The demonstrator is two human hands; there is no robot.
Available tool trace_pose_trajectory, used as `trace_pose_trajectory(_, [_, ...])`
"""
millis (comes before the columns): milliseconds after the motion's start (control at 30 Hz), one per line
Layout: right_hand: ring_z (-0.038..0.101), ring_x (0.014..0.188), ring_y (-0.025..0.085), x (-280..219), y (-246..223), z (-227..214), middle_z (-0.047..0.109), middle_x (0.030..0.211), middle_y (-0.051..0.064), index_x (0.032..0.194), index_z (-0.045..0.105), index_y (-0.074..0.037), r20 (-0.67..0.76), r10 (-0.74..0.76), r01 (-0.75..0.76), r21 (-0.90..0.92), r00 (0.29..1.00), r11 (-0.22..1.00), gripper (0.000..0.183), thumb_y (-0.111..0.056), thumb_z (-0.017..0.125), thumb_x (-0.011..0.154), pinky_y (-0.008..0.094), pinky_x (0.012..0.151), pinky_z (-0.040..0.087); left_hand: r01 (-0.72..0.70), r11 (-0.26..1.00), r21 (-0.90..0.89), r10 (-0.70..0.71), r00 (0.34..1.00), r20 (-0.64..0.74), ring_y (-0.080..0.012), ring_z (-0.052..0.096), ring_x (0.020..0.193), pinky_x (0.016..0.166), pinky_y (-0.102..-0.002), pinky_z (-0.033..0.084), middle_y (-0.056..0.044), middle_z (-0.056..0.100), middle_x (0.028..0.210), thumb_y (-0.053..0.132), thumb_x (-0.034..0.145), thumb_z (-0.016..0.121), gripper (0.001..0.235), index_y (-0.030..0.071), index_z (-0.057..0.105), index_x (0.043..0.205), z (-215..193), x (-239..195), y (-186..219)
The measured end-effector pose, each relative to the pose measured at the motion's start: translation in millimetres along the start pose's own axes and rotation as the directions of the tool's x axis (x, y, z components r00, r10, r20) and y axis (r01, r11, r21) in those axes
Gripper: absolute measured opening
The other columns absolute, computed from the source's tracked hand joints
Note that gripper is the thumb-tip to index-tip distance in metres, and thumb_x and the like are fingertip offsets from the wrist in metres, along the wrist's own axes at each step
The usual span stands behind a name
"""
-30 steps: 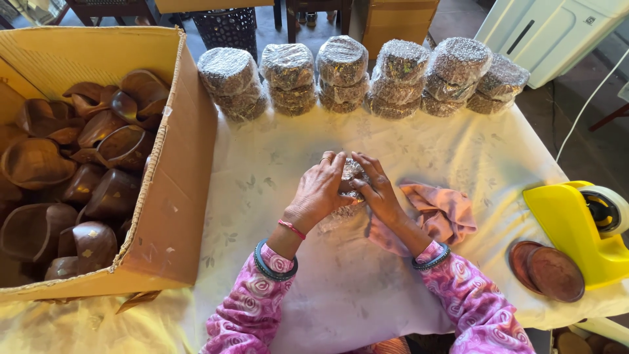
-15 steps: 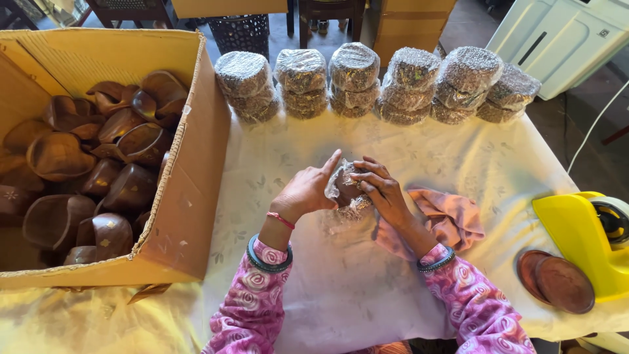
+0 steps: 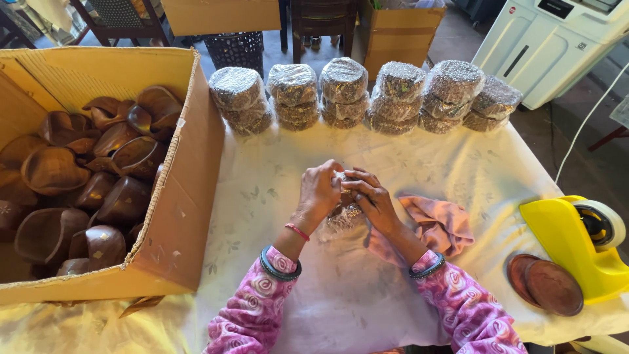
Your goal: Clean and wrap small clay bowls in bubble wrap and secure them with tape for shipment.
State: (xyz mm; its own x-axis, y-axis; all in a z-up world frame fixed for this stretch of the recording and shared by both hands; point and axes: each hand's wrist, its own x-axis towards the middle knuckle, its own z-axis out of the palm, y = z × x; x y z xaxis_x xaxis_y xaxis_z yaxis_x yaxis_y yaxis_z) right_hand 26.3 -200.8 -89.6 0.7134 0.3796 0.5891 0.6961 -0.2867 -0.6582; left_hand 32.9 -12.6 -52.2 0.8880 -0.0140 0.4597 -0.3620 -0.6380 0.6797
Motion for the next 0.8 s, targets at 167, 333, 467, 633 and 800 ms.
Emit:
trace_pose_trajectory(167, [0.048,0.139,0.032,11,-40,-6,0.051,0.147,0.014,0.148,0.049,-0.007,0.001,0.181,-0.181,0.049,0.984,0.982,0.054,-0.01,0.053,0.094,0.042,0.115,0.038,0.014,1.0,0.018,-0.017,0.978,0.206,-0.043,0.069,0.088,0.081,-0.052,0.052,-0.022,0.072,0.083,0.023,0.098,0.061,0.031,0.004,0.059,0.122,-29,-2,31])
trace_pose_trajectory(333, [0.045,0.144,0.035,10,-13,-6,0.056,0.149,0.015,0.138,0.059,-0.004,0.036,-0.035,0.038,-0.067,0.999,0.997,0.045,-0.009,0.051,0.094,0.045,0.121,0.033,-0.048,0.994,0.1,0.017,0.956,0.294,-0.0408,0.07,0.092,0.084,-0.051,0.053,-0.023,0.073,0.089,0.02,0.098,0.051,0.041,0.003,0.049,0.135,-29,4,21])
trace_pose_trajectory(467, [0.048,0.144,0.035,4,-4,-1,0.066,0.139,0.011,0.121,0.071,-0.007,0.005,-0.049,0.049,-0.053,0.999,0.997,0.037,-0.007,0.049,0.091,0.044,0.123,0.034,0.432,0.73,-0.529,-0.243,0.888,0.391,-0.0397,0.076,0.085,0.077,-0.049,0.059,-0.02,0.076,0.092,0.021,0.098,0.052,0.035,0.0,0.055,0.126,-36,16,-1])
trace_pose_trajectory(633, [0.051,0.141,0.036,1,-5,0,0.069,0.135,0.01,0.117,0.072,-0.006,-0.026,-0.053,0.052,-0.05,0.998,0.997,0.034,-0.007,0.05,0.091,0.044,0.122,0.036,0.218,0.967,-0.132,-0.187,0.959,0.214,-0.0292,0.069,0.111,0.097,-0.039,0.053,-0.015,0.073,0.118,0.03,0.103,0.051,0.037,0.006,0.068,0.126,-8,20,-76])
trace_pose_trajectory(800, [0.051,0.14,0.037,6,-5,0,0.069,0.134,0.012,0.118,0.072,-0.004,-0.044,-0.07,0.068,-0.047,0.997,0.997,0.034,-0.007,0.051,0.092,0.044,0.121,0.036,0.373,0.806,-0.46,-0.085,0.842,0.532,-0.0278,0.055,0.136,0.113,-0.036,0.043,-0.015,0.062,0.144,0.035,0.106,0.051,0.046,0.006,0.056,0.142,33,17,-103])
